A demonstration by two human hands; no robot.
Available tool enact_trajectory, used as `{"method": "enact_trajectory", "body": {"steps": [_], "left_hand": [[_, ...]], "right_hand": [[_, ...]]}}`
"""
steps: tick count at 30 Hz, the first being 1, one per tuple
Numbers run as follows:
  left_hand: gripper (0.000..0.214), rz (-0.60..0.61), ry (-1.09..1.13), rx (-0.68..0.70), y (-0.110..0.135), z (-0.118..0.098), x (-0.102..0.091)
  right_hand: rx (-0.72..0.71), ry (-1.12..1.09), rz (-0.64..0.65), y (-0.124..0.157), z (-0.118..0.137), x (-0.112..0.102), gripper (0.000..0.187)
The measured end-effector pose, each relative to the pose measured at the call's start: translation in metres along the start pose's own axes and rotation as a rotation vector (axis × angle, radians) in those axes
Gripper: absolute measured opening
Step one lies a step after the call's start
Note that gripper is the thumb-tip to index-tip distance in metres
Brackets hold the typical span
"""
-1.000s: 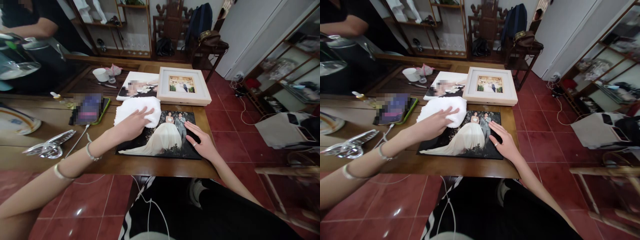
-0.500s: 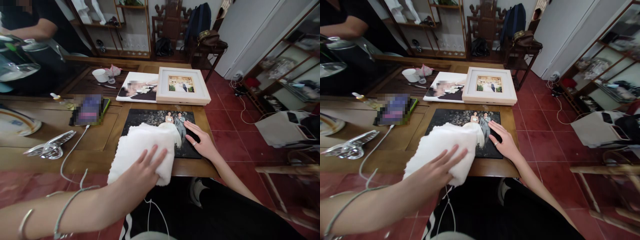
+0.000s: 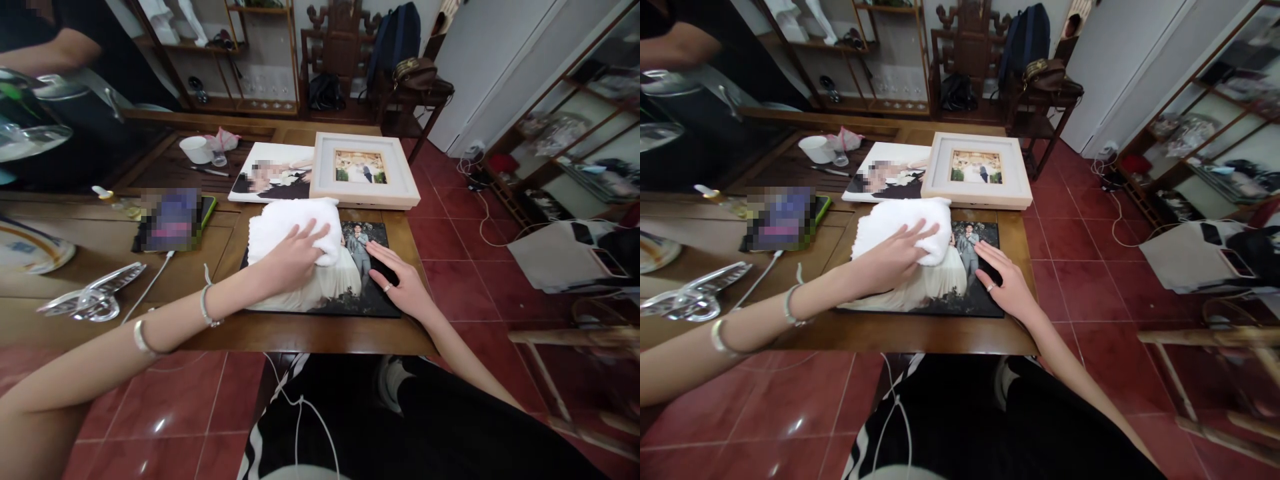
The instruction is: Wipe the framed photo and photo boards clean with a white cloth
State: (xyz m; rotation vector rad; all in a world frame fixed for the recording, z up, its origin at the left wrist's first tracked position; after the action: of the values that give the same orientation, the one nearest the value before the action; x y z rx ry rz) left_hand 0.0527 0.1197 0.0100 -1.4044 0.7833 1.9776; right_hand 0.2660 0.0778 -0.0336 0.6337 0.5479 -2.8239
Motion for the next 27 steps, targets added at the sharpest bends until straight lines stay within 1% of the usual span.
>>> {"method": "enact_trajectory", "body": {"steps": [2, 4, 6, 9, 11, 12, 14, 16, 18, 20, 24, 27], "left_hand": [[0.036, 0.042, -0.012, 0.012, 0.004, -0.012, -0.006], [0.035, 0.087, -0.011, 0.050, 0.014, -0.033, -0.014], [0.035, 0.115, -0.008, 0.105, 0.030, -0.057, -0.020], [0.029, 0.078, 0.014, 0.206, 0.056, -0.087, -0.025], [0.025, 0.029, 0.045, 0.272, 0.070, -0.098, -0.026], [0.025, 0.014, 0.057, 0.298, 0.075, -0.099, -0.026], [0.027, 0.000, 0.060, 0.312, 0.076, -0.096, -0.026], [0.027, 0.009, 0.049, 0.285, 0.068, -0.086, -0.027], [0.024, 0.017, 0.049, 0.238, 0.051, -0.073, -0.028], [0.025, 0.004, 0.052, 0.206, 0.028, -0.059, -0.027], [0.032, -0.084, 0.055, 0.135, -0.018, -0.034, -0.016], [0.033, -0.168, 0.039, 0.087, -0.037, -0.028, -0.008]], "right_hand": [[-0.002, 0.001, 0.004, 0.000, 0.000, 0.000, 0.044], [-0.001, 0.006, 0.005, 0.000, 0.000, 0.000, 0.044], [-0.003, 0.011, 0.005, 0.000, 0.000, 0.000, 0.044], [-0.012, 0.012, 0.006, 0.000, -0.001, 0.000, 0.044], [-0.015, 0.011, 0.012, 0.000, -0.001, 0.000, 0.044], [-0.015, 0.011, 0.015, 0.000, -0.001, 0.000, 0.044], [-0.013, 0.011, 0.018, 0.000, -0.001, 0.000, 0.045], [-0.007, 0.014, 0.013, 0.000, -0.001, 0.000, 0.044], [-0.002, 0.017, 0.009, 0.000, -0.001, 0.000, 0.044], [-0.003, 0.022, 0.010, 0.000, -0.001, 0.000, 0.045], [-0.014, 0.023, 0.001, 0.000, -0.002, 0.000, 0.046], [-0.020, 0.017, -0.006, 0.000, -0.004, 0.000, 0.047]]}}
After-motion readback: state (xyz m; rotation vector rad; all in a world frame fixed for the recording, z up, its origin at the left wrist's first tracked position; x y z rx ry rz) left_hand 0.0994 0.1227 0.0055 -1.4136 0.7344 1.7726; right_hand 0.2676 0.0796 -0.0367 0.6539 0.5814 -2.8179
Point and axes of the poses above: each hand's wrist, its own y-axis away from the middle knuckle, its own x-axis out of the palm, z = x × y, the point moved 4 cm from there along -y, towards the middle knuckle, and after that the axes turned 14 degrees about -y, right-handed, at the moved point
